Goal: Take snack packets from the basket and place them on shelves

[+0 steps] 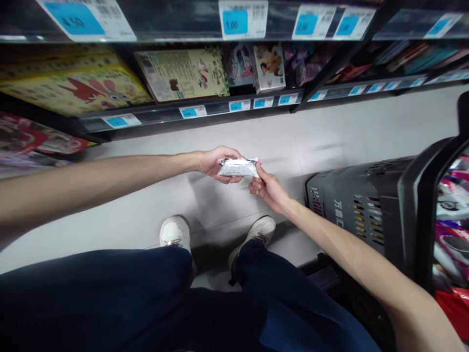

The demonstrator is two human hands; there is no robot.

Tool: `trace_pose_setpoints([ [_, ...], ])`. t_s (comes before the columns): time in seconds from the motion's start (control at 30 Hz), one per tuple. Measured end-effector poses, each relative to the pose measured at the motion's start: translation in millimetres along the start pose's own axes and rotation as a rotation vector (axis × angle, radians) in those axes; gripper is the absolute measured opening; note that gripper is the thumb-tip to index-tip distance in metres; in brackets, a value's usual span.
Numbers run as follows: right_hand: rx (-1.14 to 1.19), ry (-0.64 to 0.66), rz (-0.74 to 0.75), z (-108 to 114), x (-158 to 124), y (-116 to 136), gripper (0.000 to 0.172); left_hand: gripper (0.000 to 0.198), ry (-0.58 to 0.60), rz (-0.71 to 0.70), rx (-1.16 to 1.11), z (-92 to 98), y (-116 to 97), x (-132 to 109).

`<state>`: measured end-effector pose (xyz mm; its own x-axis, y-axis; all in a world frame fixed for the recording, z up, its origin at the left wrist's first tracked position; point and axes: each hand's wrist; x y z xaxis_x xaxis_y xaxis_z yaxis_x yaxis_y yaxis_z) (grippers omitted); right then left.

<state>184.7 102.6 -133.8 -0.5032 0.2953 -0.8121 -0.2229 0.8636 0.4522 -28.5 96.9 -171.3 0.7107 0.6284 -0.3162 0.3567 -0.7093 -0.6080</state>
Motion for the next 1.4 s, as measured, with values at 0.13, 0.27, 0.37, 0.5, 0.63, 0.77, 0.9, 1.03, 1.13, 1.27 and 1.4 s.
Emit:
trace_pose_setpoints([
  [0.13,0.026,-0.092,0.011,8.4,7.6,1.5,0.053,0.042,-0.058,-0.098,0.018,1.5,6.8,4.6],
  [0.27,0.035,-0.244,0.026,19.7,12.0,3.9,0.05,0.037,-0.21,-0.26,0.021,4.5,18.2,12.5],
  [0.37,0.023,-0.253,0.038,23.1,9.8,5.1,0.047,0.036,-0.262,-0.333,0.03,4.6,21.7,14.5],
  [0.5,-0.022,-0.241,0.055,19.7,5.0,4.9,0.042,0.033,-0.279,-0.384,0.015,4.8,23.8,15.7],
  [0.63,-0.115,-0.252,0.074,12.5,1.4,4.8,0.041,0.042,-0.285,-0.455,-0.102,6.3,29.1,19.3],
  [0.77,-0.325,-0.263,0.157,11.4,1.3,2.7,0.051,0.051,-0.389,-0.475,-0.082,4.8,36.0,19.7],
  [0.9,-0.543,-0.264,0.294,26.7,12.2,-0.6,0.064,0.054,-0.482,-0.485,-0.023,1.9,42.5,19.8],
  [1.03,-0.669,-0.267,0.32,47.3,28.1,3.4,0.066,0.066,-0.487,-0.503,0.061,-5.3,46.5,24.8],
  [1.13,-0.734,-0.286,0.346,51.0,31.4,10.2,0.058,0.065,-0.536,-0.545,0.102,-14.6,49.6,30.0],
  [1.27,-0.708,-0.227,0.341,40.9,20.1,24.2,0.047,0.06,-0.554,-0.572,0.153,-27.4,49.6,30.6],
  [1.4,-0.562,-0.109,0.298,30.9,2.8,46.6,0.04,0.054,-0.534,-0.577,0.167,-42.3,34.7,21.7],
])
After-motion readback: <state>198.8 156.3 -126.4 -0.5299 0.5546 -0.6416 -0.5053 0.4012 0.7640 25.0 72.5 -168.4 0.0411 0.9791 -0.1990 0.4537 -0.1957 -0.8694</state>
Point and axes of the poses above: each hand's wrist, its own x-axis towards the middle knuckle, its own z-axis out of the back of the hand, y = z × x, and after that the axes turned 12 degrees about -z, right-handed
